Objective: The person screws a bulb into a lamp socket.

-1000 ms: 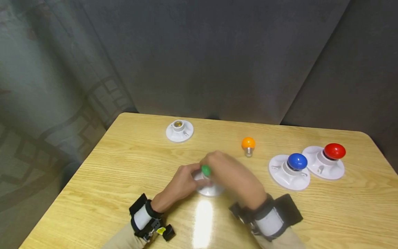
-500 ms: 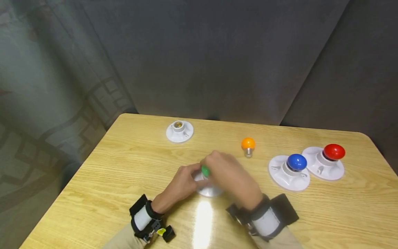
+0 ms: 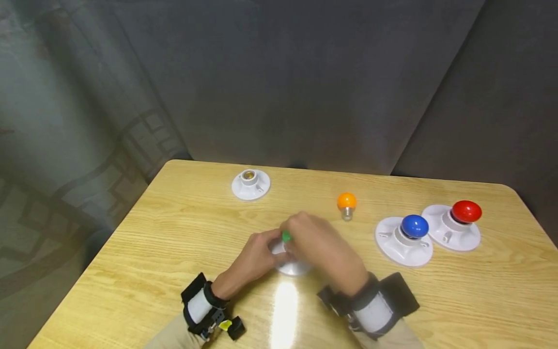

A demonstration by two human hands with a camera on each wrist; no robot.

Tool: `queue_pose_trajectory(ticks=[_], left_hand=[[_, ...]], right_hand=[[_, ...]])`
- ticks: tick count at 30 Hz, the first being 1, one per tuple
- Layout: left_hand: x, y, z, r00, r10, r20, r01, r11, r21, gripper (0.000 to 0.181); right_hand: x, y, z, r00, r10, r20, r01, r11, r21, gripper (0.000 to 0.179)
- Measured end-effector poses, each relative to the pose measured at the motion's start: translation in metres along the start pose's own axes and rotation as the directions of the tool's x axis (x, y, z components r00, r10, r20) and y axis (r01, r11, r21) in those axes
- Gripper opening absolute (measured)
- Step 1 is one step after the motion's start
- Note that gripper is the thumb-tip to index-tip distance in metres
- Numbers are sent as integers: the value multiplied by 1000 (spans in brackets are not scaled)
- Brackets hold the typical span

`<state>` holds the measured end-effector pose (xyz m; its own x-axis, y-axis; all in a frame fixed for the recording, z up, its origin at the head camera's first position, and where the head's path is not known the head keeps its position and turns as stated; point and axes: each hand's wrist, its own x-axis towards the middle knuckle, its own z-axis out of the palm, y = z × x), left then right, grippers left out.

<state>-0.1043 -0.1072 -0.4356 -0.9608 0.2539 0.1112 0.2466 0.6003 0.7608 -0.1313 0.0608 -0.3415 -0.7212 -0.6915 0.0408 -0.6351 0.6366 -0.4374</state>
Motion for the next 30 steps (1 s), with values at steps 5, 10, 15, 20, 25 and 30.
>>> queue_pose_trajectory(ticks=[5,10,15,20,25,30], left_hand=[[0,1,2,999,23,34,-22,1000,-18,46],[0,1,-1,999,27,43,-27,1000,1,54],[1,-1,-11,999,16,29,-20,990,141,60],[1,-4,-20,1000,-4,18,-1,973,230,67],[2,-9,-28,999,-12,-41,25,945,326,71],[4,-11,-36,994,-43,-99,79,916,394,74]], right_hand=[[-2,1,-5,999,51,19,-51,999,14,18],[-5,7,-13,996,89,25,-88,996,-6,14],[-12,20,-24,989,143,35,-141,989,-44,15],[-16,30,-32,980,193,56,-191,981,-39,18],[-19,38,-37,962,258,84,-255,966,-48,23],[-23,49,-41,949,303,84,-301,953,-39,27]])
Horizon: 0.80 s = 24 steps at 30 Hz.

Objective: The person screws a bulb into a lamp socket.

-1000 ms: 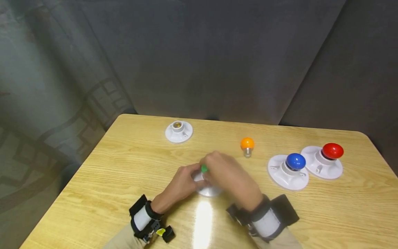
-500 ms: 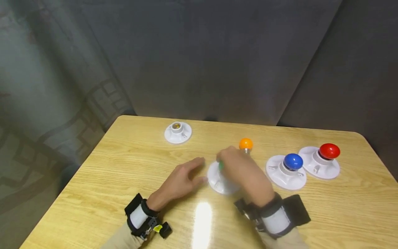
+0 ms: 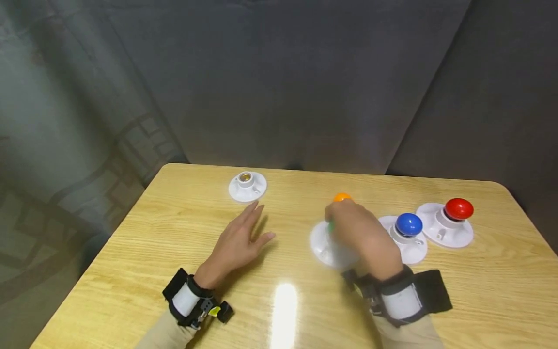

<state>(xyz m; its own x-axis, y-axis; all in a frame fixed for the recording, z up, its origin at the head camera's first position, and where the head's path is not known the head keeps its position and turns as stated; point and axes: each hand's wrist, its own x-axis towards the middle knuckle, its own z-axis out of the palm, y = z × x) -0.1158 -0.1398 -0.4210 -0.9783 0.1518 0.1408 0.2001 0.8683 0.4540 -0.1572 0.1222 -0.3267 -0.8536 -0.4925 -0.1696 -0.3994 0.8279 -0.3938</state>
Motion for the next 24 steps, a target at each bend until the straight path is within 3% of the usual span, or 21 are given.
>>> queue_pose_trajectory(ticks=[11,24], left_hand=[[5,-9,-4,998,-60,-35,60,998,10,78],[10,-28,-15,992,-86,-87,95,990,103,82]], right_hand=[[0,23,-8,990,113,78,-117,992,37,35],[1,32,-10,981,154,115,-159,987,32,42]])
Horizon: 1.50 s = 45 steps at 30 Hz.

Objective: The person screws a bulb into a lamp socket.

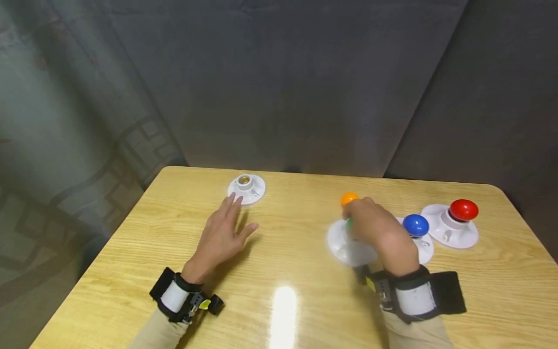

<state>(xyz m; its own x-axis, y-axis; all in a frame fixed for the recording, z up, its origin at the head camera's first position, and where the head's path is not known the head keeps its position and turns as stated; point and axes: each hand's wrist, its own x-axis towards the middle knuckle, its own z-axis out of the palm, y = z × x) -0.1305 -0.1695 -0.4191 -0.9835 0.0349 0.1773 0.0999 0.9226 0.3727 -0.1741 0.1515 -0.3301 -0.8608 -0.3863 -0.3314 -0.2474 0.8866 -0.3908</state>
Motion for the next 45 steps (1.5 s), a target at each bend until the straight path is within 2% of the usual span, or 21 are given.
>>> queue_pose_trajectory(ticks=[3,6,8,15,21,27,34,39,45], left_hand=[[1,-5,-4,1000,-14,-16,15,1000,13,82],[2,-10,-7,999,-28,-25,28,999,20,82],[2,-14,-8,999,-37,-21,37,999,26,82],[3,-28,-10,998,-65,-22,65,997,35,86],[3,-44,-14,994,-108,0,108,994,30,88],[12,-53,-14,991,-136,3,136,991,7,89],[38,-54,-4,992,-122,-6,122,992,-20,92],[55,-53,0,992,-120,31,120,993,2,94],[68,-49,1,992,-114,45,114,993,8,93]], right_hand=[[0,2,-2,995,-70,-72,70,998,-10,42],[1,6,-3,974,-133,-183,131,991,-20,42],[4,10,-4,962,-136,-237,136,991,-16,42],[16,25,-4,961,-48,-271,68,996,66,48],[31,30,5,954,-55,-295,82,993,80,48],[40,36,8,960,-68,-270,89,994,67,49],[50,49,1,965,-146,-219,148,989,-9,56],[62,51,-1,961,-207,-181,205,978,-29,58],[72,52,-1,969,-218,-120,215,976,-35,55]])
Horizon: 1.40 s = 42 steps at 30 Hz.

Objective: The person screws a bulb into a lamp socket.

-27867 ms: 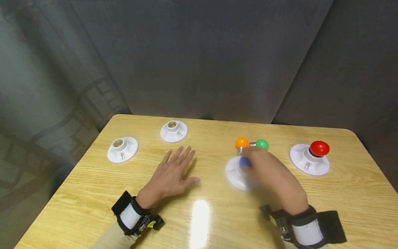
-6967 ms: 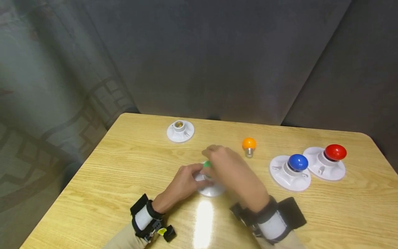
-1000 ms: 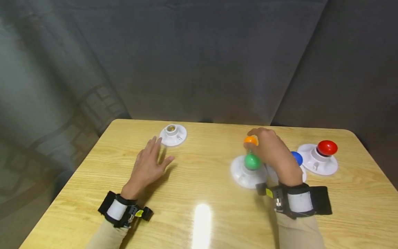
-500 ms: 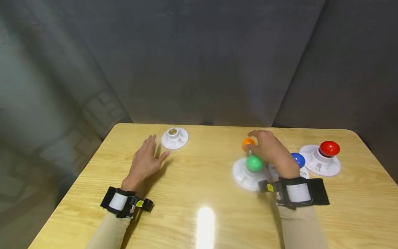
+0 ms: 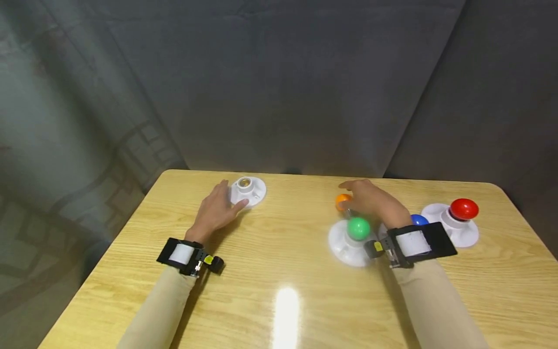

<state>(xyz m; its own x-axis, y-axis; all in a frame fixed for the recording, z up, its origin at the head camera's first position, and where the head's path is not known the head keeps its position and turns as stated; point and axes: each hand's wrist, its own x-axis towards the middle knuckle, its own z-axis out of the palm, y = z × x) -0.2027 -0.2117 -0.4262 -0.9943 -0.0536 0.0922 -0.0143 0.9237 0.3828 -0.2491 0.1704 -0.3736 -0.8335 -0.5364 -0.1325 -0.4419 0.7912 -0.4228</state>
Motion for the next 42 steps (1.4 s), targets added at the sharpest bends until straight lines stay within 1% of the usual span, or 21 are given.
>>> queue_pose_trajectory(ticks=[6,10,14,19,25,29,33,37,42], left_hand=[[7,1,2,1000,-12,19,12,1000,-10,91],[10,-1,5,999,-10,37,11,1000,-11,83],[12,-1,6,998,-14,57,16,999,-28,75],[13,-2,8,999,-12,44,14,999,-32,70],[14,-1,8,999,-15,52,18,999,-48,68],[13,0,7,997,-17,71,21,998,-63,68],[12,-1,6,997,-15,76,21,997,-79,69],[10,-1,6,998,-4,70,10,995,-94,69],[8,-3,7,998,0,66,8,994,-111,68]], right_hand=[[7,5,4,999,-15,46,14,1000,20,50],[10,9,9,998,-38,56,36,999,36,47],[11,10,12,997,-36,71,32,998,49,46],[11,8,11,997,-29,77,26,999,41,44],[5,5,7,999,-29,24,28,999,41,44],[-5,0,1,999,-27,-36,28,999,24,43],[-16,-5,-5,995,-53,-86,56,998,34,42],[-26,-9,-8,992,-70,-106,75,996,44,42],[-36,-11,-10,991,-56,-124,60,998,32,42]])
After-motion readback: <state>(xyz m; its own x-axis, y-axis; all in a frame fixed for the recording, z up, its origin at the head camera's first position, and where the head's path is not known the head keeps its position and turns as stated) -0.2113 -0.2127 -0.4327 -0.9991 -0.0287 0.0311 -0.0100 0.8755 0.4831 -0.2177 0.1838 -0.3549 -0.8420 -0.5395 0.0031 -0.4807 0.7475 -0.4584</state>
